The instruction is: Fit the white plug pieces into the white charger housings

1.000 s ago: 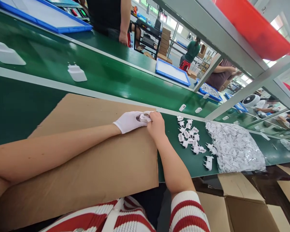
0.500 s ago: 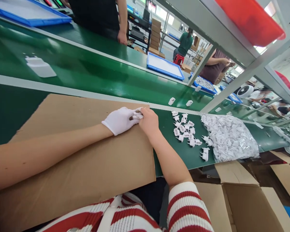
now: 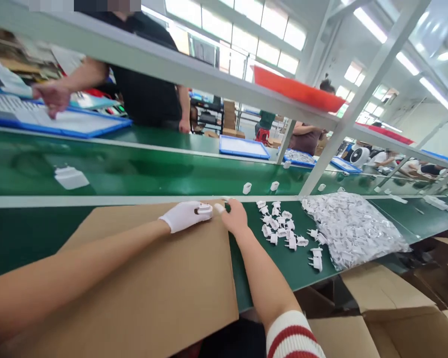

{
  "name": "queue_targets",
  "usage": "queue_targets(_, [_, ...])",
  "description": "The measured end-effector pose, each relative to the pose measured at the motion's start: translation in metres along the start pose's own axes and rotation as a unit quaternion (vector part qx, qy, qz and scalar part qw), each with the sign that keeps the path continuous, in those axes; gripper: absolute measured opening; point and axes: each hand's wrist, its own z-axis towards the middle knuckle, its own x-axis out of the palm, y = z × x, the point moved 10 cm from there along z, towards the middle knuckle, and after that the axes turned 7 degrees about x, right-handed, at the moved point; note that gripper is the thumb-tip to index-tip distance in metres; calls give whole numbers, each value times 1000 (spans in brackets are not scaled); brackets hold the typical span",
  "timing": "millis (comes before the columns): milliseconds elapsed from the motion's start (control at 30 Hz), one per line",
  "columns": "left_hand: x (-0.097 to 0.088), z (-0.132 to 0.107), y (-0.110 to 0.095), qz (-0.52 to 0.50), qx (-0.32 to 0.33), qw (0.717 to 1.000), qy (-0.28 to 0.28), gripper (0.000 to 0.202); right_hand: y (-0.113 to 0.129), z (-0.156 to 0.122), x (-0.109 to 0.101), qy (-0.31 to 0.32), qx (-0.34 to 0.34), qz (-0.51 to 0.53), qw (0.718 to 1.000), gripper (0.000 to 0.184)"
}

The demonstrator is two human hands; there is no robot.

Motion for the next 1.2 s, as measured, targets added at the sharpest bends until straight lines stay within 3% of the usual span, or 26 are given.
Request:
queue_targets(100, [-40,24,40,25,-88,992,-92,38,-47,7,-30,-57,105,-151,981,52])
queue_targets(200, [-73,41,79,67,-160,975,-136,44,-88,6,-43,-26,216,-247,944,52])
queue_targets(333, [-88,47,118,80,-202,968,-127,49,-93,7,-43,9,223,-267,938,42])
queue_targets(400, [-94,40,130,85,-242,955,-147,63,-88,8,-40,12,216,-250,944,40])
queue_targets(500, [-112,21,125,93,-316,909,-256,87,-76,9,-37,-20,199,-200,959,42])
queue_targets(567, [-120,25,94,109,-271,895,-337,82,-68,10,-35,-46,178,-142,973,42])
queue_targets(600, [-118,37,71,125,-214,904,-347,76,-64,10,-32,-53,166,-109,979,41])
queue_targets(633, [-109,54,45,149,-144,922,-327,73,-61,11,-29,-56,154,-78,983,40])
queue_targets(700, [-73,93,-4,207,-6,954,-217,82,-56,12,-23,-58,136,-24,989,36])
queue_targets(800, [-11,135,-45,279,105,954,-32,105,-58,13,-15,-44,136,39,989,31])
queue_targets(867, [13,151,-53,282,121,951,41,108,-60,12,-14,-29,132,52,989,33])
queue_targets(967, [33,162,-53,234,130,956,120,100,-57,10,-22,-12,107,23,994,44])
queue_targets(1100, [36,161,-50,234,141,948,164,89,-40,4,-36,32,57,31,997,57])
queue_targets(1200, [29,155,-48,229,133,949,172,60,-1,-13,-18,150,-40,84,984,38])
